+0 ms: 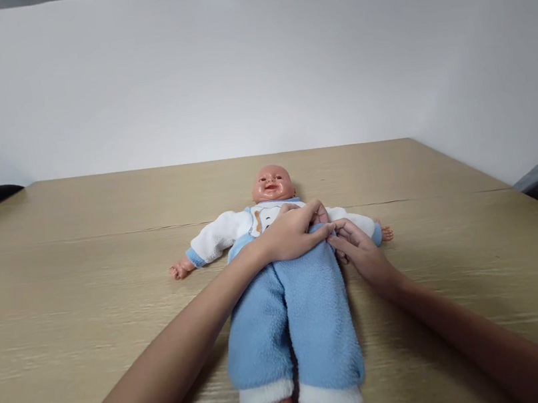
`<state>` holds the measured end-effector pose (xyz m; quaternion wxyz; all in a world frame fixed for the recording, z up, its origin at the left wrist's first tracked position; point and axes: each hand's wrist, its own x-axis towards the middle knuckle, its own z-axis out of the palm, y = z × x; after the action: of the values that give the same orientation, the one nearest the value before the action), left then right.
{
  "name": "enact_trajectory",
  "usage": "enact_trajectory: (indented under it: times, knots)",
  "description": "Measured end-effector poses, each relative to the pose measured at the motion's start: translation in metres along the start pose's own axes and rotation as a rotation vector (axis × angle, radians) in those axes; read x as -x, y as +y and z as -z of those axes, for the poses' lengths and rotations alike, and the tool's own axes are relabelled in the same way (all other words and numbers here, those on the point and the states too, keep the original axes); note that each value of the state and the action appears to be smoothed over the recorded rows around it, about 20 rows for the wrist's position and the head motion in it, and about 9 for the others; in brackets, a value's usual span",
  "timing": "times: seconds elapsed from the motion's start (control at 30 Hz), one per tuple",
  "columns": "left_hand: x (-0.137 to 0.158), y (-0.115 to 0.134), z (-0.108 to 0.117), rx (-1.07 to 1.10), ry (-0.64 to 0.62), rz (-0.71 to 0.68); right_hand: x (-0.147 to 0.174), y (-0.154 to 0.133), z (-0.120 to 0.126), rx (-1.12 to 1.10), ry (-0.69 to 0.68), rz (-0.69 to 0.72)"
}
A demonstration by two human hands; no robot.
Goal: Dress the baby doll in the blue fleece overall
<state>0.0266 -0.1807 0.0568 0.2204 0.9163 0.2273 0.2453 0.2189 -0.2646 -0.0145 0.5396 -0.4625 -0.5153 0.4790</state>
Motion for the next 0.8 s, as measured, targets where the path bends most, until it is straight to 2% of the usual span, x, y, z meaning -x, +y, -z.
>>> enact_trajectory:
  times: [0.3, 0.53, 0.7, 0.8]
  knots:
    - [0.000, -0.005, -0.005, -0.045, -0.013, -0.012, 0.001, 0.002, 0.007, 0.294, -0.108, 0.093]
    - [-0.002, -0.001, -0.003, -0.030, -0.002, 0.032, 0.000, -0.008, 0.011, 0.140, -0.273, 0.040]
    - [-0.002, -0.002, -0.004, -0.010, 0.006, 0.019, -0.006, -0.008, 0.022, 0.156, -0.389, -0.007]
    - [-0.002, -0.004, -0.004, -0.011, 0.004, 0.001, -0.008, -0.003, 0.026, 0.236, -0.385, 0.048]
